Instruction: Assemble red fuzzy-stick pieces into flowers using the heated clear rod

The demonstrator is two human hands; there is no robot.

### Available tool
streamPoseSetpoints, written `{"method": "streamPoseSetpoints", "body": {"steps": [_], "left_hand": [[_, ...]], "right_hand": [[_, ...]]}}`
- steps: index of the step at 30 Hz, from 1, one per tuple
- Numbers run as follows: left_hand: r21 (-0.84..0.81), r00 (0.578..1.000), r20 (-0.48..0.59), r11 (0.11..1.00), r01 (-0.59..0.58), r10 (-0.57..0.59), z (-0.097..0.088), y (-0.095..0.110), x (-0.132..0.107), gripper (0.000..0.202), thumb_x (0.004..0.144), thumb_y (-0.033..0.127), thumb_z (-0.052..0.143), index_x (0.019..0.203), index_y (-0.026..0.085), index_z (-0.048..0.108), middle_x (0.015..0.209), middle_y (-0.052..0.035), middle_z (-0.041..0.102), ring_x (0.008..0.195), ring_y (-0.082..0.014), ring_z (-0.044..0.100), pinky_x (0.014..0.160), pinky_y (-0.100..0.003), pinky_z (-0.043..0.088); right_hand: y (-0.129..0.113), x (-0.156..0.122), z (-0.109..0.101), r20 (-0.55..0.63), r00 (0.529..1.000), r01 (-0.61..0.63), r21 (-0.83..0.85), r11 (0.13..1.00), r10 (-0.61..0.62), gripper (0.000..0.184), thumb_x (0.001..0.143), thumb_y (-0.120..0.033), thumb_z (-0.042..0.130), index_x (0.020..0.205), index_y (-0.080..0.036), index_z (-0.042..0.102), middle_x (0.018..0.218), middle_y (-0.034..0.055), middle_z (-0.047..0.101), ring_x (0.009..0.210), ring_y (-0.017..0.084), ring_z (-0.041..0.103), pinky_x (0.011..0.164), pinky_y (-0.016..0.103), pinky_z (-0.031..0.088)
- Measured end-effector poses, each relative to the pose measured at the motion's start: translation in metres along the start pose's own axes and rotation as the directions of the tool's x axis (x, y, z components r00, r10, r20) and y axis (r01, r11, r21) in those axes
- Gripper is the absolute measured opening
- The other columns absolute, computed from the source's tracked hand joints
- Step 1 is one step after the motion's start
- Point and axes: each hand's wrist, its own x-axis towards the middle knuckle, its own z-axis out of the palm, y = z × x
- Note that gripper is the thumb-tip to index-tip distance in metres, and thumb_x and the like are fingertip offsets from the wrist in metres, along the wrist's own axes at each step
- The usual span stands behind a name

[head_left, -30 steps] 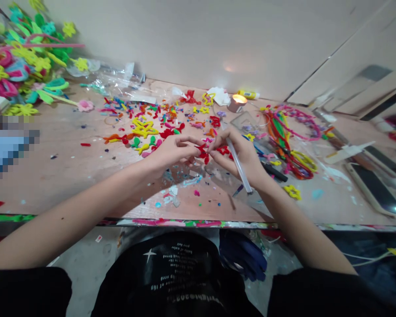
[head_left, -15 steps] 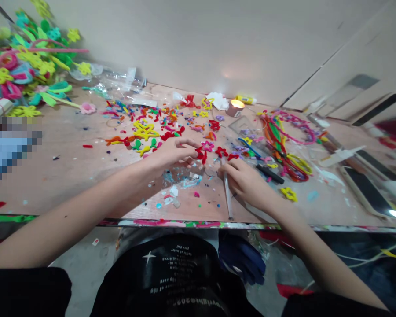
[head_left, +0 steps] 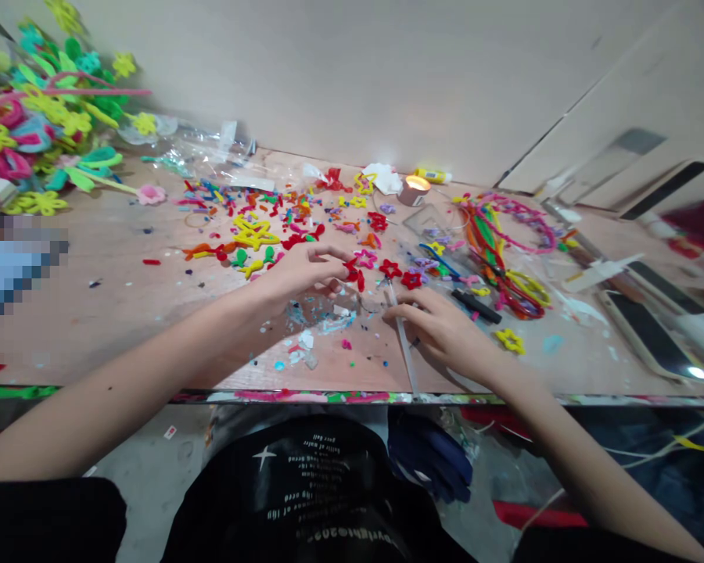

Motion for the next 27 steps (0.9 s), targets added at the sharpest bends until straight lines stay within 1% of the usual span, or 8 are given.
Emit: {"method": "streamPoseSetpoints", "body": {"steps": [4,7,10,12,14,19,23,27], "left_hand": [[0.013,1.000,-0.015,1.000,0.019,-0.019,0.000,0.004,-0.002,0.015,0.082,0.004,0.065,0.092,0.014,0.069,0.057,0.0020,0.061,0.049,-0.0068,0.053,0.052,-0.021,0.040],[0.009,0.999,-0.027,1.000,0.022,-0.022,-0.002,0.010,-0.002,0.014,0.083,0.004,0.064,0.093,0.014,0.069,0.063,0.0007,0.064,0.054,-0.0068,0.058,0.055,-0.021,0.044],[-0.056,0.999,-0.034,0.998,-0.026,0.024,-0.007,0.016,-0.001,0.015,0.083,0.003,0.064,0.092,0.013,0.068,0.064,0.0013,0.063,0.053,-0.0060,0.056,0.059,-0.022,0.048],[-0.084,0.998,-0.059,0.996,-0.039,0.034,-0.010,0.020,0.000,0.015,0.082,0.001,0.063,0.090,0.013,0.068,0.062,0.0025,0.060,0.050,-0.0051,0.053,0.058,-0.022,0.048],[-0.096,0.996,-0.082,0.994,-0.044,0.036,-0.013,0.024,-0.001,0.015,0.082,0.000,0.062,0.088,0.012,0.067,0.064,0.0020,0.061,0.048,-0.0038,0.050,0.056,-0.021,0.047],[-0.075,0.985,-0.128,0.989,-0.127,0.117,-0.020,0.028,0.000,0.016,0.078,0.002,0.065,0.089,0.012,0.069,0.073,-0.0011,0.067,0.052,-0.0043,0.055,0.056,-0.020,0.047],[-0.014,0.986,-0.114,0.993,-0.121,0.118,-0.020,0.025,0.001,0.016,0.078,0.002,0.065,0.090,0.012,0.069,0.074,-0.0011,0.066,0.053,-0.0044,0.056,0.055,-0.019,0.046],[0.037,0.991,-0.105,0.997,-0.073,0.077,-0.017,0.023,0.000,0.016,0.080,0.003,0.065,0.093,0.012,0.069,0.068,0.0003,0.063,0.053,-0.0054,0.054,0.056,-0.020,0.045]], "right_hand": [[0.013,-0.003,-0.006,-0.015,0.999,-0.033,0.037,0.999,0.033,0.038,0.087,-0.001,0.040,0.109,-0.020,0.064,0.109,0.0140,0.064,0.102,0.028,0.060,0.087,0.043,0.051],[0.019,-0.002,-0.009,-0.003,0.999,-0.052,0.055,0.997,0.053,0.034,0.090,-0.006,0.040,0.109,-0.020,0.065,0.108,0.0137,0.064,0.102,0.027,0.061,0.088,0.043,0.051],[0.020,0.001,-0.007,0.024,0.999,-0.034,0.057,0.998,0.032,0.033,0.091,-0.007,0.041,0.107,-0.020,0.066,0.105,0.0132,0.064,0.100,0.027,0.061,0.086,0.041,0.052],[0.019,0.004,-0.005,0.027,1.000,-0.017,0.053,0.998,0.016,0.033,0.091,-0.006,0.040,0.107,-0.020,0.066,0.107,0.0134,0.064,0.101,0.027,0.061,0.086,0.041,0.052],[0.018,0.005,-0.004,0.031,1.000,-0.006,0.040,0.999,0.005,0.033,0.092,-0.007,0.039,0.108,-0.020,0.065,0.109,0.0140,0.062,0.103,0.027,0.060,0.087,0.041,0.052],[0.018,0.010,-0.005,0.038,0.999,0.021,0.021,1.000,-0.021,0.029,0.095,-0.010,0.040,0.107,-0.018,0.065,0.109,0.0145,0.059,0.102,0.026,0.058,0.087,0.041,0.051],[0.018,0.031,-0.008,-0.015,1.000,-0.005,0.039,0.999,0.006,0.023,0.098,-0.018,0.041,0.105,-0.019,0.063,0.103,0.0126,0.059,0.096,0.024,0.059,0.084,0.038,0.049],[0.026,0.069,-0.004,-0.100,0.995,-0.020,0.066,0.998,0.027,0.020,0.097,-0.021,0.044,0.100,-0.017,0.064,0.099,0.0111,0.062,0.085,0.022,0.059,0.077,0.034,0.045]]}}
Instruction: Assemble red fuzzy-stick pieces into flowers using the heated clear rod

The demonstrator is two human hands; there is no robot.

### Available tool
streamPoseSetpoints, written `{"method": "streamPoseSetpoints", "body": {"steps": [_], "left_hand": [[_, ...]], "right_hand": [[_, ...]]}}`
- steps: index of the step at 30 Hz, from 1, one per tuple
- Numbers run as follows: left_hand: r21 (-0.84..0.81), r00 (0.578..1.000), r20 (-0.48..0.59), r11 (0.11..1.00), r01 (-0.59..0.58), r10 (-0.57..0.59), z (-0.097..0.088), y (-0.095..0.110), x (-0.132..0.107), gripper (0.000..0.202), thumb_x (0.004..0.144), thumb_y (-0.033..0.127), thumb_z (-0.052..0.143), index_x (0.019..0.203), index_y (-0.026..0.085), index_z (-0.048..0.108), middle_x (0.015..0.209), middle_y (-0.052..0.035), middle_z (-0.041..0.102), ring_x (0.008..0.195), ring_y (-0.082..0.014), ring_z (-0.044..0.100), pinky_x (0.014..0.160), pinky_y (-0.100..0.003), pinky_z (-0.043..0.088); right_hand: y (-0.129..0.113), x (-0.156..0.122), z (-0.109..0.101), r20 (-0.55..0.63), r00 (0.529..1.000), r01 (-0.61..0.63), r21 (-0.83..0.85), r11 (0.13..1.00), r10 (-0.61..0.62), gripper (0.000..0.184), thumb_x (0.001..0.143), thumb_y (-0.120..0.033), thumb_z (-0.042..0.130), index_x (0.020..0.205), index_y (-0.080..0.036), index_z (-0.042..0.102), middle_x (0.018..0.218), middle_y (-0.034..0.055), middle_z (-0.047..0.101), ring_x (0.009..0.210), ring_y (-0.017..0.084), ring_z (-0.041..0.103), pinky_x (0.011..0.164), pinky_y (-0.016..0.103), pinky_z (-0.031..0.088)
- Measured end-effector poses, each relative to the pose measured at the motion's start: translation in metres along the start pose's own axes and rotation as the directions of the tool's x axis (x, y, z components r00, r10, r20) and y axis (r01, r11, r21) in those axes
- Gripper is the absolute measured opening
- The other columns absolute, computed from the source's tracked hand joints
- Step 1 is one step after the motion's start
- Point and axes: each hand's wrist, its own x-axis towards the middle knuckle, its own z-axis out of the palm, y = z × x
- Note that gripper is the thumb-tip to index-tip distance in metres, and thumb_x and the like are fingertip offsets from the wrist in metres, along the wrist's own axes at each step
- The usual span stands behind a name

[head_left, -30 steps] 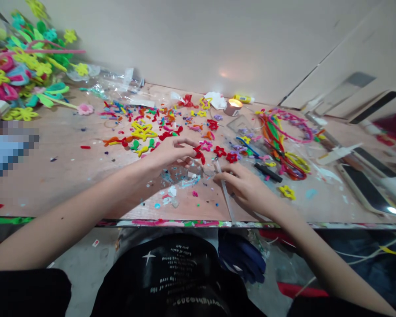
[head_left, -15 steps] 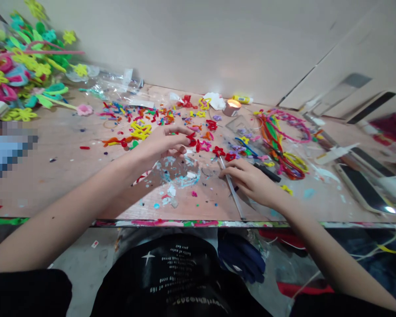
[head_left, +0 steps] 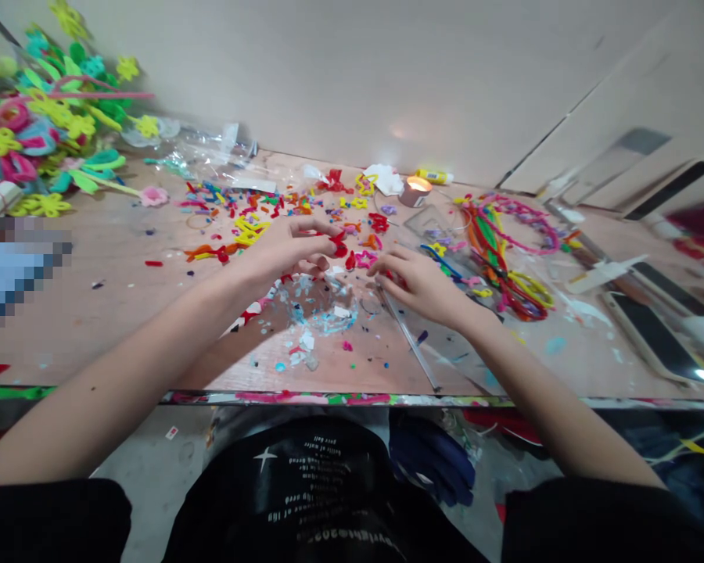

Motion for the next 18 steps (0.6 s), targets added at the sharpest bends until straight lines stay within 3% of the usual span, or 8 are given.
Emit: {"method": "streamPoseSetpoints", "body": {"steps": [4,6,11,18], "left_hand": [[0.017,1.000,0.019,1.000,0.010,-0.011,0.001,-0.001,0.000,0.016,0.080,0.002,0.064,0.092,0.012,0.069,0.067,0.0003,0.063,0.054,-0.0065,0.056,0.056,-0.021,0.045],[0.026,1.000,0.031,1.000,0.000,-0.001,0.001,-0.001,0.000,0.014,0.080,0.003,0.065,0.091,0.012,0.069,0.068,-0.0003,0.064,0.054,-0.0066,0.057,0.055,-0.020,0.045],[0.097,1.000,0.031,0.995,0.000,-0.003,0.003,-0.002,0.001,0.015,0.081,0.006,0.065,0.093,0.014,0.071,0.068,-0.0010,0.065,0.053,-0.0072,0.057,0.050,-0.020,0.042],[0.159,0.998,0.065,0.987,-0.034,0.024,0.002,-0.005,0.000,0.019,0.082,0.009,0.064,0.098,0.014,0.073,0.067,-0.0021,0.066,0.055,-0.0087,0.058,0.052,-0.020,0.044]], "right_hand": [[0.015,0.034,0.012,-0.066,0.998,0.006,0.064,0.998,-0.001,0.016,0.093,-0.018,0.047,0.092,-0.018,0.063,0.088,0.0077,0.064,0.080,0.020,0.057,0.075,0.032,0.042],[0.020,0.042,0.018,-0.044,0.999,0.005,0.062,0.998,-0.002,0.015,0.092,-0.018,0.048,0.093,-0.018,0.063,0.090,0.0084,0.065,0.082,0.021,0.058,0.076,0.032,0.042],[0.019,0.044,0.028,0.031,0.999,0.022,-0.004,1.000,-0.022,0.017,0.093,-0.029,0.053,0.100,-0.017,0.064,0.101,0.0131,0.064,0.091,0.025,0.058,0.079,0.035,0.043],[0.019,0.041,0.030,-0.080,0.996,0.037,0.059,0.998,-0.032,0.007,0.087,-0.022,0.057,0.092,-0.018,0.060,0.094,0.0101,0.065,0.084,0.022,0.058,0.076,0.034,0.044]]}}
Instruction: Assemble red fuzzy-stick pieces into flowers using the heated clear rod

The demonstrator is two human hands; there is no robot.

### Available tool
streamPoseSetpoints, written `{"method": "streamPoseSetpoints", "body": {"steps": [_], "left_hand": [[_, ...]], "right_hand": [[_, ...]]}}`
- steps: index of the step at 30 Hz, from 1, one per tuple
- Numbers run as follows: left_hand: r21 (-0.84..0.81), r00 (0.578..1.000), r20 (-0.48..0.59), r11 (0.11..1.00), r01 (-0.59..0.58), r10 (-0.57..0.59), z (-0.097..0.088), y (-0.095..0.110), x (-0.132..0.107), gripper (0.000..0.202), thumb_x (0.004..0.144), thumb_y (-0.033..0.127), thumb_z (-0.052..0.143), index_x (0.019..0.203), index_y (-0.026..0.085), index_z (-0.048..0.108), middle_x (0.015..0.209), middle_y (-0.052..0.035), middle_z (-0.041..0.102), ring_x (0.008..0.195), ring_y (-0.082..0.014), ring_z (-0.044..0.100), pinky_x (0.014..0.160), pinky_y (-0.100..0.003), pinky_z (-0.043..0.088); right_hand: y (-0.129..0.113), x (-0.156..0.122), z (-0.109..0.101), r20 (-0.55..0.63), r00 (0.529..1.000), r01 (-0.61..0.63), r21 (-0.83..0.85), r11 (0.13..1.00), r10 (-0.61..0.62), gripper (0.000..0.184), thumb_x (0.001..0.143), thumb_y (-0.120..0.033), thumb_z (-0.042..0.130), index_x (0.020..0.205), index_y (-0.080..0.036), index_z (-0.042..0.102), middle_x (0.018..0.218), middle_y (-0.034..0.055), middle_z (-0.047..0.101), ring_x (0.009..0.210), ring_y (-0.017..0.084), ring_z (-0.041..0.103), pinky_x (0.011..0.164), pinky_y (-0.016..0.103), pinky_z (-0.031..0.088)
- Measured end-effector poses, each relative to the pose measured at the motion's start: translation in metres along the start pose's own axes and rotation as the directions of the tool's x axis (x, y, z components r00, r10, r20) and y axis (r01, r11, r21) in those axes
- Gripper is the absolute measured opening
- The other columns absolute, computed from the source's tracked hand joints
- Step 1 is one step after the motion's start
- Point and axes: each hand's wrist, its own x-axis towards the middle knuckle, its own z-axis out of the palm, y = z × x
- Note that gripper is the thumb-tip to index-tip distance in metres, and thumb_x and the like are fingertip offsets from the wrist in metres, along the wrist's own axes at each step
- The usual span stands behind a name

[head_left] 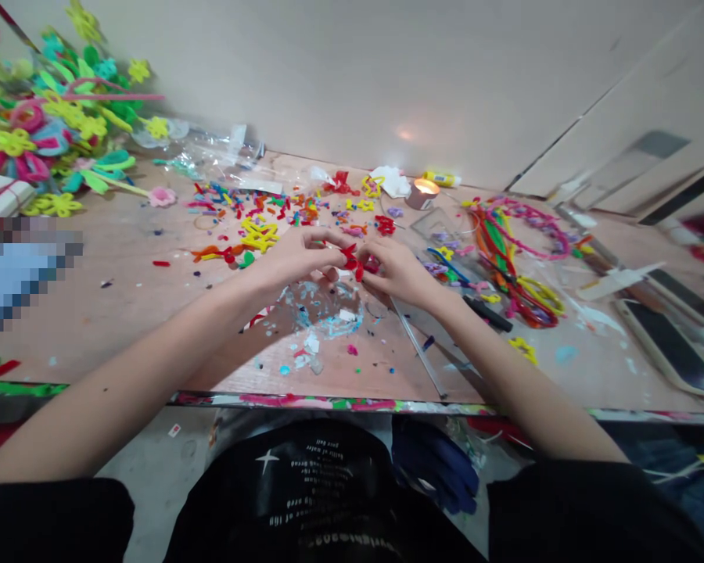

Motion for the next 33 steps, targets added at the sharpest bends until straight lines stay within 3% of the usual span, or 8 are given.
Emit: {"method": "streamPoseSetpoints", "body": {"steps": [6,13,20,24,26,28,31,33], "left_hand": [[0.001,1.000,0.011,1.000,0.009,-0.009,0.002,0.000,-0.001,0.014,0.082,0.010,0.064,0.093,0.014,0.071,0.069,-0.0011,0.066,0.057,-0.0088,0.060,0.056,-0.020,0.046],[-0.022,0.999,0.009,0.999,0.039,-0.039,0.003,0.001,-0.002,0.014,0.080,0.010,0.065,0.092,0.015,0.072,0.070,-0.0013,0.068,0.056,-0.0090,0.060,0.054,-0.020,0.045],[-0.015,0.999,-0.003,0.999,0.041,-0.041,0.001,-0.002,0.001,0.013,0.080,0.010,0.065,0.090,0.016,0.072,0.065,-0.0012,0.066,0.054,-0.0093,0.060,0.052,-0.021,0.042],[-0.021,0.999,0.001,0.999,0.038,-0.038,0.002,-0.002,0.001,0.013,0.080,0.011,0.066,0.091,0.017,0.072,0.067,-0.0011,0.066,0.055,-0.0091,0.060,0.051,-0.020,0.042],[-0.032,1.000,-0.008,0.999,0.025,-0.025,0.001,-0.002,0.001,0.013,0.081,0.012,0.067,0.092,0.016,0.072,0.069,-0.0015,0.066,0.055,-0.0084,0.059,0.050,-0.019,0.042],[-0.036,0.999,-0.026,0.999,0.022,-0.023,0.001,-0.001,0.000,0.014,0.080,0.011,0.067,0.092,0.015,0.071,0.070,-0.0018,0.066,0.053,-0.0076,0.057,0.048,-0.019,0.041],[-0.024,0.999,-0.042,0.999,0.024,-0.025,0.000,0.001,0.000,0.014,0.080,0.010,0.066,0.092,0.015,0.072,0.070,-0.0019,0.067,0.052,-0.0072,0.056,0.048,-0.019,0.040],[-0.020,0.999,-0.037,1.000,0.008,-0.009,0.000,0.001,0.000,0.014,0.079,0.010,0.067,0.092,0.015,0.072,0.070,-0.0017,0.067,0.053,-0.0075,0.057,0.049,-0.019,0.041]], "right_hand": [[0.004,-0.004,-0.012,-0.171,0.981,-0.088,0.060,0.994,0.097,0.009,0.081,-0.021,0.059,0.090,-0.020,0.060,0.084,0.0053,0.068,0.069,0.017,0.056,0.066,0.031,0.043],[-0.004,-0.006,-0.027,-0.212,0.965,-0.126,0.142,0.982,0.155,0.013,0.079,-0.020,0.057,0.091,-0.021,0.056,0.084,0.0033,0.067,0.065,0.014,0.056,0.062,0.029,0.045],[-0.002,-0.009,-0.021,-0.048,0.993,-0.099,0.110,0.989,0.105,0.012,0.084,-0.024,0.058,0.095,-0.019,0.058,0.077,0.0018,0.064,0.063,0.014,0.055,0.061,0.027,0.042],[0.001,-0.011,-0.018,0.087,0.995,-0.046,-0.005,0.999,0.047,0.014,0.087,-0.019,0.054,0.099,-0.017,0.062,0.091,0.0088,0.068,0.080,0.020,0.061,0.072,0.032,0.045],[-0.003,-0.014,-0.027,0.046,0.997,-0.054,-0.050,0.997,0.057,0.017,0.088,-0.019,0.052,0.102,-0.018,0.063,0.100,0.0116,0.068,0.091,0.024,0.061,0.079,0.036,0.046],[-0.016,-0.022,-0.041,-0.112,0.989,-0.104,-0.026,0.994,0.101,0.015,0.091,-0.020,0.051,0.100,-0.020,0.063,0.100,0.0104,0.067,0.091,0.024,0.060,0.081,0.038,0.046],[-0.062,-0.039,-0.062,-0.376,0.893,-0.181,0.201,0.963,0.247,0.009,0.093,-0.024,0.054,0.092,-0.024,0.063,0.091,0.0047,0.066,0.073,0.019,0.057,0.068,0.035,0.045],[-0.105,-0.051,-0.068,-0.385,0.861,-0.128,0.467,0.875,0.332,0.012,0.095,-0.026,0.053,0.092,-0.028,0.065,0.082,0.0004,0.066,0.069,0.017,0.059,0.064,0.033,0.047]]}}
